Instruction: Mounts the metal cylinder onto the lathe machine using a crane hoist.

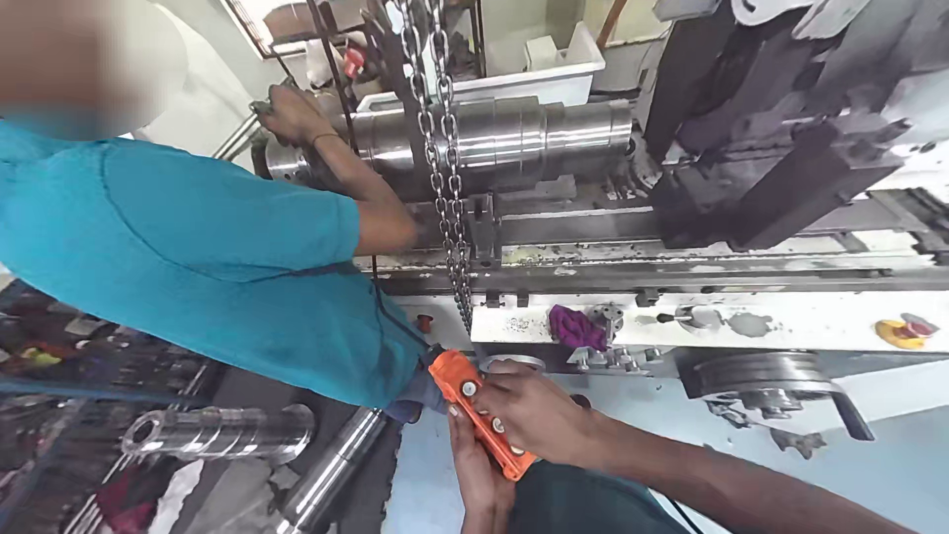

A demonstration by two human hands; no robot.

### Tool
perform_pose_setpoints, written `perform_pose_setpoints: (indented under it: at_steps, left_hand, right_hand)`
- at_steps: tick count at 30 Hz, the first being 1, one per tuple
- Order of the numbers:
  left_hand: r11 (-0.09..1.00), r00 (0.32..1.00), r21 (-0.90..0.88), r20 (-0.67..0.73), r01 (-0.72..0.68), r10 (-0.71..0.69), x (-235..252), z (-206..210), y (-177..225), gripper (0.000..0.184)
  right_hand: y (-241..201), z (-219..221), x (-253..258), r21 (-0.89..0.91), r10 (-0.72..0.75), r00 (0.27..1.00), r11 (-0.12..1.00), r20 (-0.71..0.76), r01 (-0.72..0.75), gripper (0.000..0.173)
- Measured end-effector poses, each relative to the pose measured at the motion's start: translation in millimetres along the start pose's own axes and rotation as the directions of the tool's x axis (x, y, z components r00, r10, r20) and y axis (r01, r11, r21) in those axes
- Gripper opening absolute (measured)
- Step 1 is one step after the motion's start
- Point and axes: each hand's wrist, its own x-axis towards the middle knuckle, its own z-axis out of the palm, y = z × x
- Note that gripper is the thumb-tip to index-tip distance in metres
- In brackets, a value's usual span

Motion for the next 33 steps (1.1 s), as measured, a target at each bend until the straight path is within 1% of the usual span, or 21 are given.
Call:
perform_pose_setpoints:
  at_steps: [2, 3, 5, 7, 9, 12, 13, 14, 16, 17, 19, 20, 21, 22, 23, 24, 26, 27, 28, 30, 33]
  left_hand:
    - [0.999, 1.0, 0.035, -0.016, 0.01, -0.009, -2.2, -4.9, 0.8, 0.037]
    - [0.999, 1.0, 0.042, -0.008, -0.004, 0.004, 4.9, 1.1, -0.3, 0.038]
    - [0.998, 1.0, 0.057, 0.0, -0.012, 0.012, 3.9, -0.5, -0.3, 0.04]
    - [1.0, 1.0, 0.015, 0.019, -0.011, 0.011, 3.5, -3.6, 1.1, 0.039]
    - [1.0, 0.999, -0.001, 0.035, 0.001, -0.001, 7.5, -7.3, 1.8, 0.037]
    - [1.0, 0.998, 0.006, 0.051, -0.022, 0.021, 14.6, -8.7, 1.4, 0.038]
    - [1.0, 0.999, 0.007, 0.036, -0.02, 0.02, 11.8, -7.8, 1.3, 0.038]
    - [1.0, 1.0, 0.014, 0.016, -0.015, 0.015, 9.8, -6.6, 0.7, 0.037]
    - [0.999, 1.0, 0.043, 0.021, -0.008, 0.007, 10.9, -13.4, 0.0, 0.039]
    - [0.999, 0.999, 0.047, 0.043, -0.016, 0.014, 16.8, -13.3, -1.9, 0.039]
    - [0.999, 0.999, 0.044, 0.052, -0.013, 0.01, 16.7, -14.5, -3.5, 0.04]
    - [0.999, 0.999, 0.034, 0.036, -0.009, 0.008, 14.0, -12.6, -3.7, 0.04]
    - [1.0, 0.999, 0.021, 0.033, -0.011, 0.01, 13.8, -10.6, -3.2, 0.039]
    - [1.0, 0.999, 0.012, 0.044, -0.006, 0.005, 14.4, -10.3, -2.0, 0.039]
    - [1.0, 0.999, 0.014, 0.045, -0.001, 0.001, 13.8, -11.1, -1.2, 0.039]
    - [1.0, 0.999, 0.023, 0.043, 0.001, -0.002, 12.8, -12.2, -0.4, 0.039]
    - [0.999, 0.999, 0.05, 0.04, -0.011, 0.009, 17.1, -6.0, -1.3, 0.037]
    - [0.998, 1.0, 0.056, 0.024, -0.012, 0.01, 16.9, -3.7, -3.3, 0.035]
    - [0.998, 1.0, 0.061, 0.01, -0.002, 0.002, 15.6, -2.8, -5.6, 0.034]
    - [0.997, 0.999, 0.069, 0.002, 0.041, -0.041, 12.3, -3.4, -8.7, 0.037]
    - [0.995, 0.998, 0.067, -0.016, 0.068, -0.067, 13.0, -5.0, -11.2, 0.038]
  right_hand:
    - [-0.7, 2.7, -0.7, 0.087, 0.086, 0.995, 0.992, 0.043, -0.09, 0.008]
    - [3.1, -6.7, 7.0, 0.096, 0.092, 0.996, 0.991, 0.009, -0.092, 0.009]
    - [-1.5, -10.2, 8.3, 0.097, 0.062, 0.995, 0.994, -0.076, -0.054, 0.008]
    - [0.9, 2.6, 2.8, 0.055, 0.022, 0.999, 0.998, -0.038, -0.02, 0.005]
    - [4.9, 10.1, -0.3, 0.082, 0.057, 0.998, 0.995, -0.015, -0.056, 0.009]
    - [2.6, 1.8, 6.0, 0.055, 0.024, 0.995, 0.998, -0.101, -0.018, 0.008]
    - [1.7, 3.9, 3.1, 0.049, 0.026, 0.997, 0.999, -0.074, -0.023, 0.009]
    - [2.9, 7.1, -0.7, 0.052, 0.052, 0.999, 0.997, -0.006, -0.052, 0.009]
    - [6.4, 9.0, -2.6, 0.098, 0.128, 0.989, 0.986, 0.076, -0.135, 0.011]
    - [10.2, 0.9, 2.7, 0.099, 0.149, 0.987, 0.983, 0.062, -0.155, 0.009]
    - [10.4, -9.6, 4.6, 0.177, 0.238, 0.968, 0.959, -0.075, -0.222, 0.008]
    - [11.9, -11.9, 5.1, 0.269, 0.308, 0.942, 0.926, -0.133, -0.264, 0.01]
    - [15.3, -12.6, 6.8, 0.365, 0.389, 0.909, 0.876, -0.147, -0.316, 0.015]
    - [19.3, -11.8, 6.9, 0.447, 0.483, 0.871, 0.801, -0.091, -0.398, 0.025]
    - [22.5, -8.9, 4.3, 0.5, 0.578, 0.816, 0.7, 0.024, -0.51, 0.037]
    - [24.0, -4.6, 0.3, 0.54, 0.652, 0.741, 0.57, 0.16, -0.619, 0.043]
    - [28.1, 1.7, -6.4, 0.593, 0.7, 0.611, 0.329, 0.37, -0.735, 0.042]
    - [28.1, 5.9, -11.0, 0.609, 0.702, 0.573, 0.247, 0.424, -0.753, 0.036]
    - [28.2, 10.3, -15.4, 0.623, 0.7, 0.559, 0.207, 0.444, -0.754, 0.032]
    - [27.0, 16.2, -21.3, 0.645, 0.716, 0.548, 0.179, 0.433, -0.743, 0.026]
    - [25.5, 23.8, -27.9, 0.69, 0.732, 0.535, 0.123, 0.422, -0.713, 0.026]
